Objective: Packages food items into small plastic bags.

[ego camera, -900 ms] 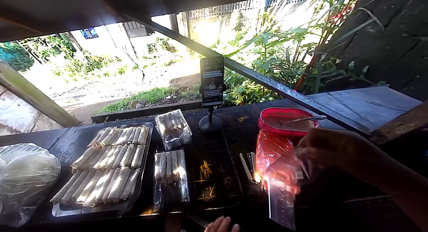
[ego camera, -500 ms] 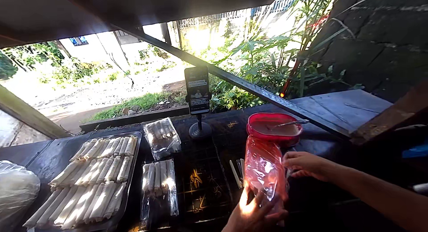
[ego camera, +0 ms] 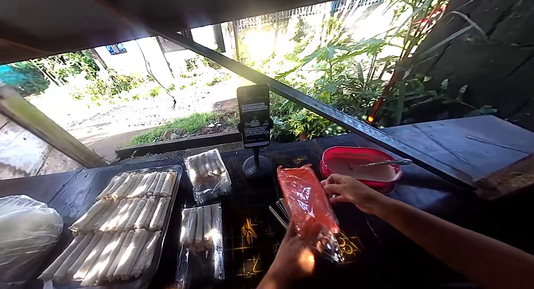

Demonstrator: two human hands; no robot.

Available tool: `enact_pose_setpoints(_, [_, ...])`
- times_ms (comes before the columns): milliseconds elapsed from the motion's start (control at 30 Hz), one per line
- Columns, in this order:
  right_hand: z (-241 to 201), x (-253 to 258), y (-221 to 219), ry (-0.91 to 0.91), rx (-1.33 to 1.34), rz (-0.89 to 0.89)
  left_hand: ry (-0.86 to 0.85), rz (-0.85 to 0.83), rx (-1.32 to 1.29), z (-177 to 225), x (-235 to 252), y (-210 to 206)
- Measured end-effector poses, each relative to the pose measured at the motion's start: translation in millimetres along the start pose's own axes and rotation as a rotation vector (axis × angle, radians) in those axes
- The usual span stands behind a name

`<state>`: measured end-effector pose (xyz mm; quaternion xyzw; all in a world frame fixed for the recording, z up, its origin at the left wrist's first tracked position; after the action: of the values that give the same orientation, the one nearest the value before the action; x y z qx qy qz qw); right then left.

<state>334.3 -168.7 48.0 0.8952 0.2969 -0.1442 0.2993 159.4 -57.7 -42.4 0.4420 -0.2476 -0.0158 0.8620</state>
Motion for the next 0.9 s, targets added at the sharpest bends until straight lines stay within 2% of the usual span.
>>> enact_pose_setpoints(67, [-4.1,1.2,6.1,0.085,-0.02,0.057,-0.015,-0.017,0.059,-19.8,4.9,8.7])
enact_pose_setpoints(167, [-8.1,-8.6,15.8,0.172,0.041,0.134,-0.014,-0.089,0.13,-26.7,7.6,29.3])
enact_pose_setpoints(400, [30.3,-56.4,36.0,0.225,0.165,0.238,-0.211,0.109,0.213,-38.5,-31.6,52.4])
enact_pose_setpoints(467, [45.4,-70.6,39.6,0.222,0.218,0.292,-0.142,0.253,0.235,-40.6,-35.7,63.4])
enact_pose_setpoints(533, [57.6,-80.6,41.2,0.202,0.296,0.35,0.072,0.332,0.199,-45.5,-28.8,73.6])
enact_pose_setpoints(567, [62.6,-83.7,41.7,0.185,0.343,0.375,0.186,0.297,0.168,-49.1,-23.3,76.6])
enact_pose_setpoints(633, [67.3,-86.4,42.0,0.152,0.428,0.407,0.308,0.174,0.142,-56.6,-15.2,76.1])
enact_pose_setpoints(733, [60.3,-87.0,45.2,0.15,0.505,0.412,0.292,0.063,0.203,-60.4,-11.8,69.1])
enact_pose_setpoints(900, [43.7,-89.9,55.1,0.283,0.467,0.395,0.157,0.138,0.403,-48.6,-26.4,72.8])
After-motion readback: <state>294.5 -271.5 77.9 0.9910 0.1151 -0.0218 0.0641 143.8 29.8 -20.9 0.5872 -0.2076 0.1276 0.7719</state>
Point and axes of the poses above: each hand's wrist, its own x-axis towards the middle knuckle, its own y-axis out of the back of the hand, z = x × y, the point moved 3 cm from there along x, towards the middle knuckle, and after that the axes turned 8 degrees about -x, right-handed, at the moved point
